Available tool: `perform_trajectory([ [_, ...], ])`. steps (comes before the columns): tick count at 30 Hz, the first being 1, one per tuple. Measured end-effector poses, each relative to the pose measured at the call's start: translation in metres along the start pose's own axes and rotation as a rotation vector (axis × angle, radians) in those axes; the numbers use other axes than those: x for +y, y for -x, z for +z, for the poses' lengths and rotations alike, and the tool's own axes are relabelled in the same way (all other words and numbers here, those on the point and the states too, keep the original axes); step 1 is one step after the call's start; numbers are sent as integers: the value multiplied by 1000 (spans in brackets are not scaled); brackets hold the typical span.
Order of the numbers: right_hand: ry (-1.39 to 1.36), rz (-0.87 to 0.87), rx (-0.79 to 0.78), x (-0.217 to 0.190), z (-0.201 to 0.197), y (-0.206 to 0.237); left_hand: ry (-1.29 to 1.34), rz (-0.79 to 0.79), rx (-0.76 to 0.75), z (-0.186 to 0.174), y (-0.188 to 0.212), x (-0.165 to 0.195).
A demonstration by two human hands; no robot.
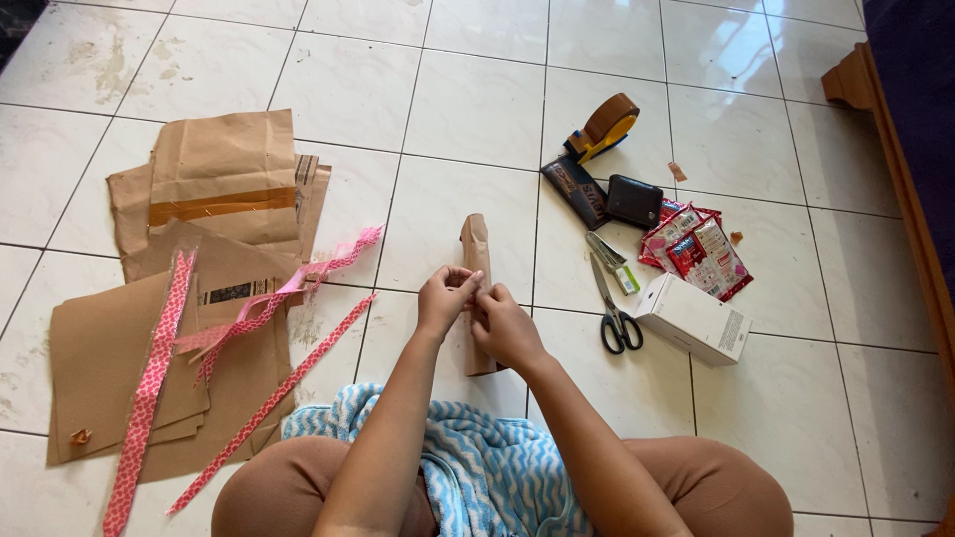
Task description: The person sits on the floor and wraps a black box in brown kraft paper, folding the paper around it. They take brown tape from a dispenser, cut pieces with scissors, and press the tape onto the paper to secure the wrap.
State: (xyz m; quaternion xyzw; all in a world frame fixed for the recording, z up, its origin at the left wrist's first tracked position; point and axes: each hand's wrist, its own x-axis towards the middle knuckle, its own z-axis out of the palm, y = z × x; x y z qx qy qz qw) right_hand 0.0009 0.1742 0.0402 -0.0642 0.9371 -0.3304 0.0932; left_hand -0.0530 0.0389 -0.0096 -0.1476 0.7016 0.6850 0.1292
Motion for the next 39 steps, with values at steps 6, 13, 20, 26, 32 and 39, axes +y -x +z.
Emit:
perform_trajectory([
  [6,-5,-70,-10,1,-6,3,-124,-31,63,8,-16,-4],
  [13,-222,228,-184,9,-34,19,-152,0,40,4,-14,-4],
  [20,-45,79,52,-15,-15,46,-207,64,75,9,-11,-7],
  [26,-35,25,241,-12,-13,52,-355,196,119,3,-10,-7],
  [32,-171,88,345,-8,-1,52,-367,113,79,5,0,5],
  [39,-72,-16,336,4,-2,56,-530,291,171,6,6,12],
])
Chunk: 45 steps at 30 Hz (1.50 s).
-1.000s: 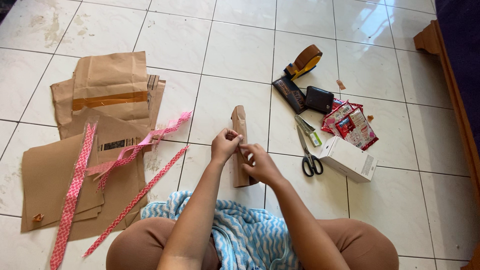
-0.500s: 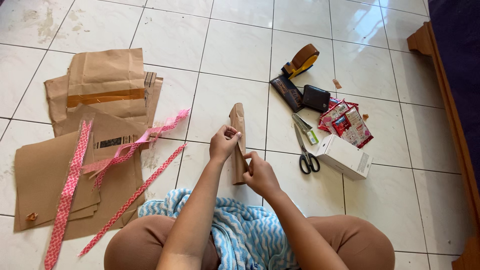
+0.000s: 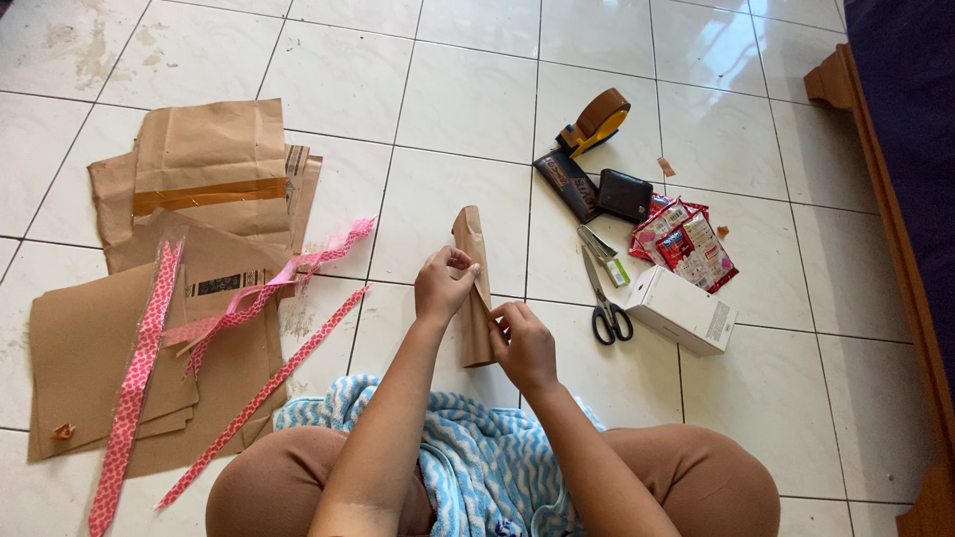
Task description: The person sits on the floor and wraps a black box in brown kraft paper, folding the paper around it. They take brown tape from a dispenser, cut pieces with scissors, and press the tape onto the paper to secure the wrap.
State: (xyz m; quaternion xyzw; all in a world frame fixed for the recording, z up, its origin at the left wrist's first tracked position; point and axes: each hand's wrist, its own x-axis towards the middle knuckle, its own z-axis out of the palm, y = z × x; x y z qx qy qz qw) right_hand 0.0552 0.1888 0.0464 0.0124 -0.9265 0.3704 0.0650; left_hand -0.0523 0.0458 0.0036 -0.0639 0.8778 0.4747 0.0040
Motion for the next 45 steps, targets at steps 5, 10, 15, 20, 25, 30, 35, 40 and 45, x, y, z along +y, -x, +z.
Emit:
perform_trajectory([
  [5,-297,199,-166,20,2,1,-6,-20,-12,-1,2,3],
  [10,-181,162,64,22,22,18,-22,-35,-28,-5,4,8],
  [15,-134,110,220,19,31,26,-41,-4,3,-6,8,13],
  [20,-147,22,282,18,26,29,-40,-59,-25,-7,9,14],
  [25,-23,-4,421,11,14,26,-25,-48,-34,-7,9,19],
  [30,21,-126,367,11,5,17,70,-128,-159,-9,12,29],
  [35,-250,172,242,23,5,7,75,-129,-150,-8,14,36],
  [40,-139,10,167,27,-8,5,44,-112,-148,-8,15,38],
  [45,-38,-92,233,5,-8,18,36,-96,-127,-6,15,35],
])
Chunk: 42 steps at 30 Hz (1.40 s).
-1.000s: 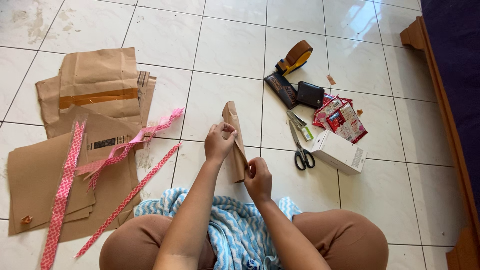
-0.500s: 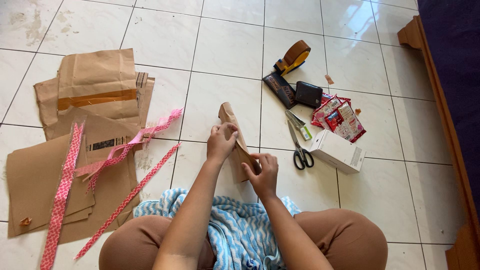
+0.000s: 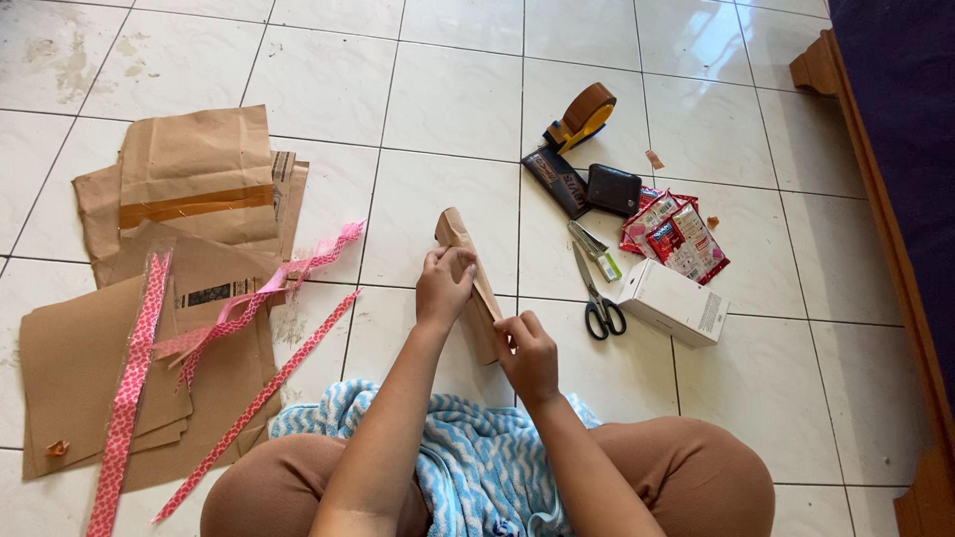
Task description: The person sits on the floor and wraps a black box in brown kraft paper, folding the paper around it. They take brown tape from a dispenser, cut pieces with scissors, and press the tape onto the paper to secure the wrap.
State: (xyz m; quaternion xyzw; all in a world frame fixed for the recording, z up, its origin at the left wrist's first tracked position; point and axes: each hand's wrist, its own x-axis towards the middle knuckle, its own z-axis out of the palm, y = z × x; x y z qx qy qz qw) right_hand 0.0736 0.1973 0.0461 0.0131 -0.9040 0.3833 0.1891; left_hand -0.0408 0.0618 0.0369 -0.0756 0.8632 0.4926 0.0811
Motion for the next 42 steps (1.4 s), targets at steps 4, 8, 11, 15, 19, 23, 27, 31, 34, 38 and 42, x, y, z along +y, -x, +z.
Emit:
perform_trajectory([
  [4,57,-183,-42,-8,-2,7,-34,56,37,3,-3,-7],
  [8,-152,-192,-149,4,1,10,-59,89,55,8,-7,-14],
  [11,-275,289,85,24,16,2,-61,108,60,9,-9,-19],
  [15,-449,385,-127,56,32,-14,-23,113,59,12,-10,-21],
  [19,-514,348,-276,58,47,-13,-35,122,61,8,-10,-17],
  [23,-173,156,-324,44,45,-9,-49,30,-17,1,-7,-13],
  [27,-159,259,-364,32,37,-8,-192,19,-76,0,-10,-14],
  [31,-129,300,-380,24,32,-6,-262,63,-120,2,-23,-23],
  [34,-112,287,-386,21,30,-8,-347,77,-129,4,-29,-28],
  [38,-126,326,-425,23,29,-9,-313,-9,-172,5,-25,-28],
  [42,-196,286,-386,36,33,-7,-174,26,-138,-2,-21,-22],
])
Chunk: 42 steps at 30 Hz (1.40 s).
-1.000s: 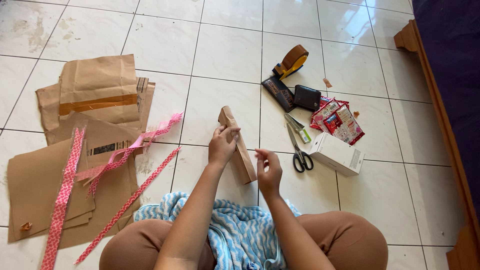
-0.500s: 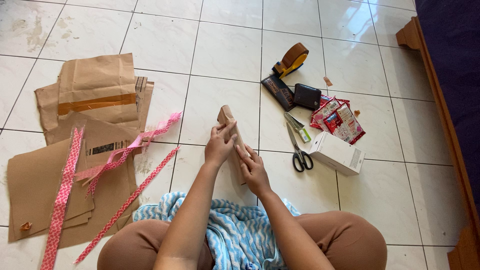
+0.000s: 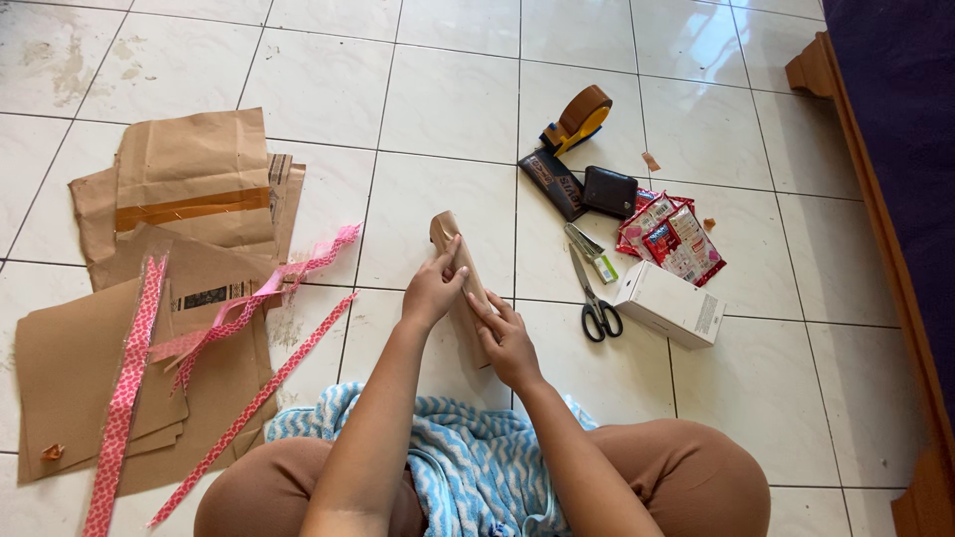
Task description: The person sits on the floor and wraps a black box in brown kraft paper, folding the paper around it. They take brown tape from a dispenser, cut pieces with scissors, and press the tape onto the paper to secure the wrap.
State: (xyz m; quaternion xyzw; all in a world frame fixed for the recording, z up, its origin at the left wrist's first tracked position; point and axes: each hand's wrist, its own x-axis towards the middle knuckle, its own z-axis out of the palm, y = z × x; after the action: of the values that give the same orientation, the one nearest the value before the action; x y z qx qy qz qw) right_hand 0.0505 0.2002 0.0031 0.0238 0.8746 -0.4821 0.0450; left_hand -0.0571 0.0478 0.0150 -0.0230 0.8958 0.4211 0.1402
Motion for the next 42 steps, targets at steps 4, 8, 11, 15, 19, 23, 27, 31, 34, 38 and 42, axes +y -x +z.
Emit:
perform_trajectory([
  [4,-321,-36,26,19,-2,-10,55,-68,-41,-8,-2,2],
  [8,-612,255,68,31,-16,-11,86,13,37,2,-3,-4],
  [11,-476,168,73,22,-13,-8,154,126,119,16,-2,-10],
  [15,-233,128,102,5,-6,0,203,135,127,21,5,-8],
  [19,-150,71,142,-1,-10,0,235,-25,-47,6,17,7],
  [23,-132,84,143,9,-8,-3,216,-121,-152,-7,23,22],
  [27,-404,131,-41,40,-19,-27,250,-64,-143,-10,22,21],
  [31,-423,349,93,88,-59,-81,317,-61,-99,-1,23,15],
  [34,-115,311,216,122,-97,-114,314,-72,-70,2,24,16],
  [38,498,113,380,145,-131,-138,123,-98,-77,-2,28,23],
  [42,593,79,322,146,-137,-155,-67,17,27,-8,31,32],
])
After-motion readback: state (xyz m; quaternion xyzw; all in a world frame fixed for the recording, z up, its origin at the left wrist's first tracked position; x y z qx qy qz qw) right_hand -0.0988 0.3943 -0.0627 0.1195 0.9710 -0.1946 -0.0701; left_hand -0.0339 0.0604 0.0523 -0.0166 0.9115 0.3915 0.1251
